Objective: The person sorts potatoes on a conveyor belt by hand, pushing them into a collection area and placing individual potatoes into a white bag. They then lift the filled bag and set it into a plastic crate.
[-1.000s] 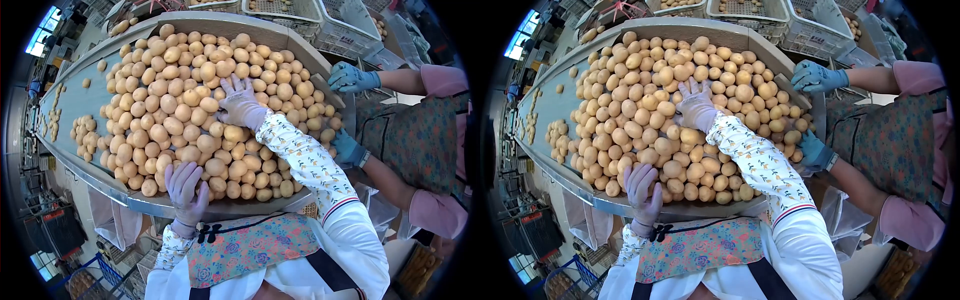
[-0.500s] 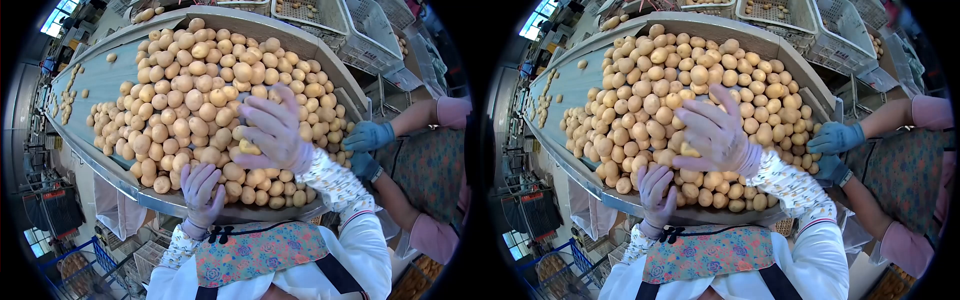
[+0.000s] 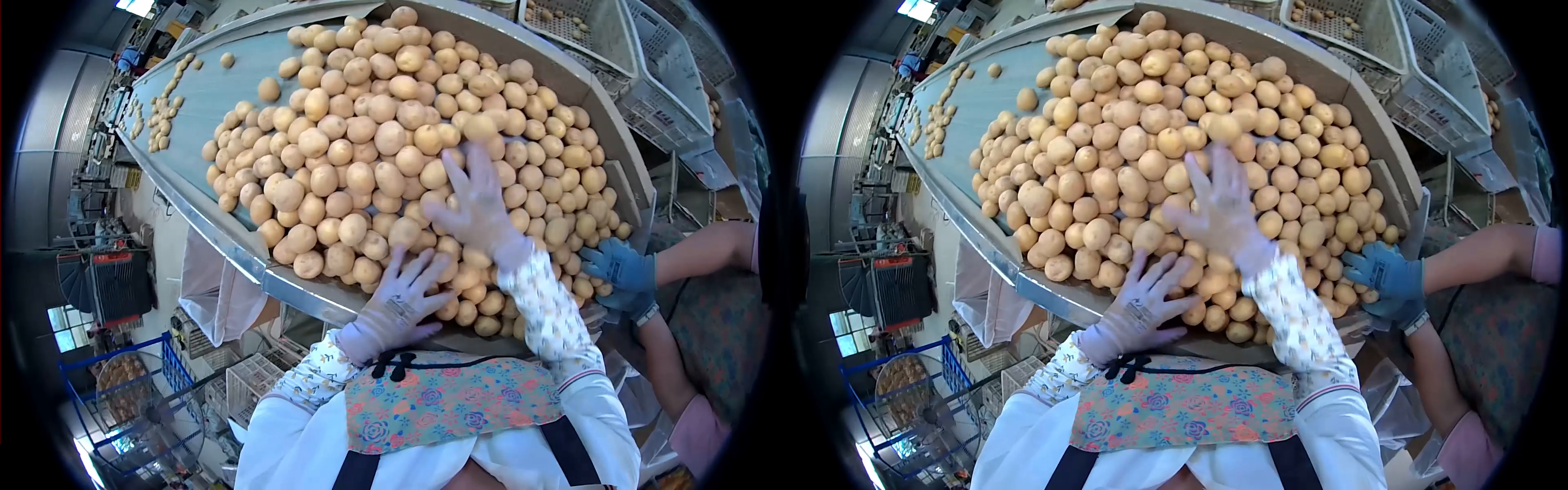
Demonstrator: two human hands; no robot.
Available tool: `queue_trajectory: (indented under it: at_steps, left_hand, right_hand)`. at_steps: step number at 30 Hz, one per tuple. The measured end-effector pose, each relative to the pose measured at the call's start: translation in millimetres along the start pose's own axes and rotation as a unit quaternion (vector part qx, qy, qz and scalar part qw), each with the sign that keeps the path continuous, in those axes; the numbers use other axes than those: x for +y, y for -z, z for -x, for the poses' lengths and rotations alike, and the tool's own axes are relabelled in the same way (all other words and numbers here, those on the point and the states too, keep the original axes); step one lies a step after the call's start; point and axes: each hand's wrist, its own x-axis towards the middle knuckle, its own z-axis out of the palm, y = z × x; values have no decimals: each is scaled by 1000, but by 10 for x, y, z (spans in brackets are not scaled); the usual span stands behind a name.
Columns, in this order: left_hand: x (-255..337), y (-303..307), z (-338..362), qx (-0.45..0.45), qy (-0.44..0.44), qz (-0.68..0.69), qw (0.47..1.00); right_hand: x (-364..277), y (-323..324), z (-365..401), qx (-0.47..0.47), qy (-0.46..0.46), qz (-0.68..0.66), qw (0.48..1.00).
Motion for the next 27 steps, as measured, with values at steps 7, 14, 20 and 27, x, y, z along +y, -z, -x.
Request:
queue_trajectory:
  at_steps: [7, 14, 20, 27]
  left_hand:
    - [-202, 619, 45, 165, 139, 18, 976]
    - [-241, 139, -52, 50, 123, -138, 981]
    - [70, -33, 105, 20, -9, -32, 999]
    - [-7, 204, 104, 180, 35, -12, 983]
  right_hand:
    - [-24, 1082, 734, -123, -90, 57, 987]
    - [-297, 927, 995, -150, 42, 35, 987]
    - [-564, 1059, 1317, -158, -98, 23, 982]
    - [-302, 1062, 1085, -28, -124, 14, 992]
